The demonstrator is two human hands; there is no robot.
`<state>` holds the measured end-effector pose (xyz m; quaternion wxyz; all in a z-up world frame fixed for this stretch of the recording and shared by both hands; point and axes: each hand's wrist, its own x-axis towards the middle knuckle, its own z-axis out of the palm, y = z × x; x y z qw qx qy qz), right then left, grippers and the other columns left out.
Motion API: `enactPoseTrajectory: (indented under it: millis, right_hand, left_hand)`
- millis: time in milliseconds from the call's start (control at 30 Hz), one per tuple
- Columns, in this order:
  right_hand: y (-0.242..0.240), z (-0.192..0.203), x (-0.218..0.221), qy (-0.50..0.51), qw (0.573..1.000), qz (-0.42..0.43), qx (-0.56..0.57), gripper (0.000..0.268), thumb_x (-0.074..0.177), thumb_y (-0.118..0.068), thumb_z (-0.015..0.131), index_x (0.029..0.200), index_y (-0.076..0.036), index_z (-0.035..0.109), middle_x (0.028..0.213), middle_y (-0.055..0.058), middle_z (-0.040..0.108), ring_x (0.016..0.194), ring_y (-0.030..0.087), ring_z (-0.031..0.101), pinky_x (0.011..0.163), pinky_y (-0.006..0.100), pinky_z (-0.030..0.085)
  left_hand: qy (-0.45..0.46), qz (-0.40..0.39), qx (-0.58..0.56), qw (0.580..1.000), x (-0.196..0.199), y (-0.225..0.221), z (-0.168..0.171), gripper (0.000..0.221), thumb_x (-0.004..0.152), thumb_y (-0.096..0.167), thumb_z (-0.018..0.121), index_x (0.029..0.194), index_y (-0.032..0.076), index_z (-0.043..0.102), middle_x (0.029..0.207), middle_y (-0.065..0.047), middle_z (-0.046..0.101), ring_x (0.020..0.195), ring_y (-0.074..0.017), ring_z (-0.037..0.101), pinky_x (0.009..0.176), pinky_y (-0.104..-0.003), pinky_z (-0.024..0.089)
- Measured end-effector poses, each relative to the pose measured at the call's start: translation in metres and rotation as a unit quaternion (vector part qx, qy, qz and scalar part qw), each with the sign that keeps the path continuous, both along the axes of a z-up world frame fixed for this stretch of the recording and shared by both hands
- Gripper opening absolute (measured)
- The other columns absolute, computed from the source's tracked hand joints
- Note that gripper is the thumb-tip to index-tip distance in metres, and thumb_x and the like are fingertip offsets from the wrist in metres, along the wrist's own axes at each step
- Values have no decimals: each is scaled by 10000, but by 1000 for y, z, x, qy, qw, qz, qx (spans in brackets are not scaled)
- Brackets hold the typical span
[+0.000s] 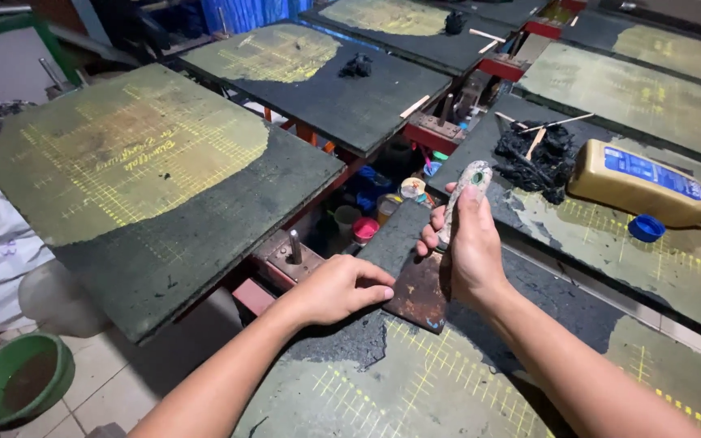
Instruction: The person uses a metal putty knife to scrape off dried ink or adhesive residue from the surface of multiple screen printing boards.
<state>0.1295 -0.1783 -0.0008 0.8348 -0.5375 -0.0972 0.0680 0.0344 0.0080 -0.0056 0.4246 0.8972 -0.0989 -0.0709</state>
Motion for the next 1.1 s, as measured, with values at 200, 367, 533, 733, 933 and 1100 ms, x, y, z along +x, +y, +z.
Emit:
enactPoseTrajectory:
  millis: [200, 367, 533, 733, 933, 1100]
  right_hand:
    - [10, 11, -14, 13, 1000, -4, 3, 400, 1099, -457, 338, 1289, -111, 403, 752, 94, 404, 524, 196, 443, 441, 349, 468]
    - [9, 9, -13, 6, 1000, -15, -4, 413, 1091, -475, 351, 1286, -115, 411, 743, 93, 397, 514, 194, 434, 430, 342, 460]
    - [9, 7, -14, 11, 1000, -18, -7, 420, 1090, -486, 344, 1283, -118, 406, 740, 88, 391, 513, 189, 425, 426, 337, 450]
    - [15, 8, -21, -6, 1000, -11, -3, 391, 1089, -463, 373, 1296, -133, 405, 730, 73, 381, 500, 176, 413, 419, 318, 439]
    - [17, 8, -30, -3, 1000, -13, -10, 341, 1092, -425, 395, 1273, -136, 409, 722, 50, 366, 495, 159, 395, 407, 301, 428]
    - [16, 14, -39, -53, 998, 14, -16, 331, 1097, -406, 364, 1298, -143, 390, 720, 49, 364, 506, 150, 413, 430, 292, 454]
  left_hand:
    - [28, 4, 26, 999, 6, -3, -7, 175, 868, 336, 712, 994, 265, 812, 889, 17, 812, 977, -274, 758, 885, -417, 573]
    - [23, -2, 56, 998, 10, -4, -5, 176, 870, 372, 699, 981, 291, 809, 895, 18, 808, 991, -301, 750, 885, -426, 570]
    - [8, -9, 82, 997, 9, -4, 1, 176, 874, 386, 692, 976, 297, 805, 929, 4, 804, 1019, -321, 737, 898, -449, 566]
    - [8, -33, 80, 996, 4, -1, 7, 172, 881, 359, 662, 932, 243, 778, 955, -1, 796, 1049, -314, 731, 916, -460, 560]
    - [0, -92, 100, 991, -1, -1, 12, 181, 900, 307, 637, 912, 166, 750, 949, -76, 779, 1032, -387, 710, 911, -520, 542]
    - [-13, -107, 82, 991, -6, 3, 16, 177, 914, 282, 635, 900, 134, 732, 938, -109, 764, 1018, -403, 705, 891, -523, 545]
